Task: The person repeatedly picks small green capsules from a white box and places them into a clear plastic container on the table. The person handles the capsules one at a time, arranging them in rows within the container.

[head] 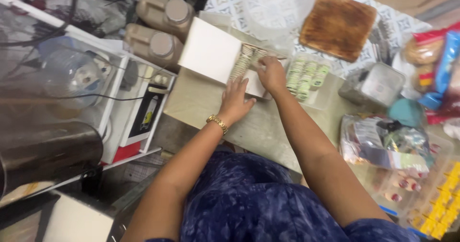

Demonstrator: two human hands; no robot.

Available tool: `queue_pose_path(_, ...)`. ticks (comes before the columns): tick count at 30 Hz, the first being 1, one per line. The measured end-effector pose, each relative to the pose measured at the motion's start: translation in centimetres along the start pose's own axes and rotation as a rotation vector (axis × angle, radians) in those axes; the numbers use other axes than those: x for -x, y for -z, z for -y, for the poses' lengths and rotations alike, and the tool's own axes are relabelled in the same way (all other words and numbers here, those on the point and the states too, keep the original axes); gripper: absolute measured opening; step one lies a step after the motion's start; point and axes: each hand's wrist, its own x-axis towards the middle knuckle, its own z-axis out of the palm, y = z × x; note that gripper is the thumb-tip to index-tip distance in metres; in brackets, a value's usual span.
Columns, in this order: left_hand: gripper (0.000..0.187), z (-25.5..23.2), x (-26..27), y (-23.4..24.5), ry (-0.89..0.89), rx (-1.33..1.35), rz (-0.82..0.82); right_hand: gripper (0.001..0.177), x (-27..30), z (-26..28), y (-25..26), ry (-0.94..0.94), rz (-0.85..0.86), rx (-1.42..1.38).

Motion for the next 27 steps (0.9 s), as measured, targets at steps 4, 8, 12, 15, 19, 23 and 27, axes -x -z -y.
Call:
queue_pose_path(4,0.079,1.5,1.3,1.0,0.028,0.041,-0.038,0.033,0.3,-0.1,-1.0,-0.021,-0.008,0.026)
queue_pose_path(8,0.077,2.4,1.6,1.8,0.018,0.039,-0.052,0.027,0.6,0.8,-1.1,-0.039,-0.066,0.025)
queue_pose_path(12,0.077,2.4,1.5,2.1,0.019,0.049,-0.037,0.024,0.9,1.7,-1.0,-0.081,-0.061,0.055)
queue_pose_path(15,0.076,2.1,1.4,2.2,0.020,0.054,-0.022,0.019,1.1,1.9,-1.1,-0.073,-0.074,0.098)
queue_pose_path(19,0.074,1.5,1.2,2.2,0.007,0.038,-0.015,0.017,1.0,1.5,-1.4,-0.109,-0.095,0.104)
queue_pose_path(23,0.073,1.0,0.7,2.2,-0.078,0.058,-0.100,0.023,0.1,0.6,-1.1,-0.306,-0.102,-0.075)
queue_pose_path(27,0.069,0.0,-0.4,1.6,-0.125,0.041,-0.148,0.021,0.0,-0.4,0.2,-0.334,-0.066,-0.098)
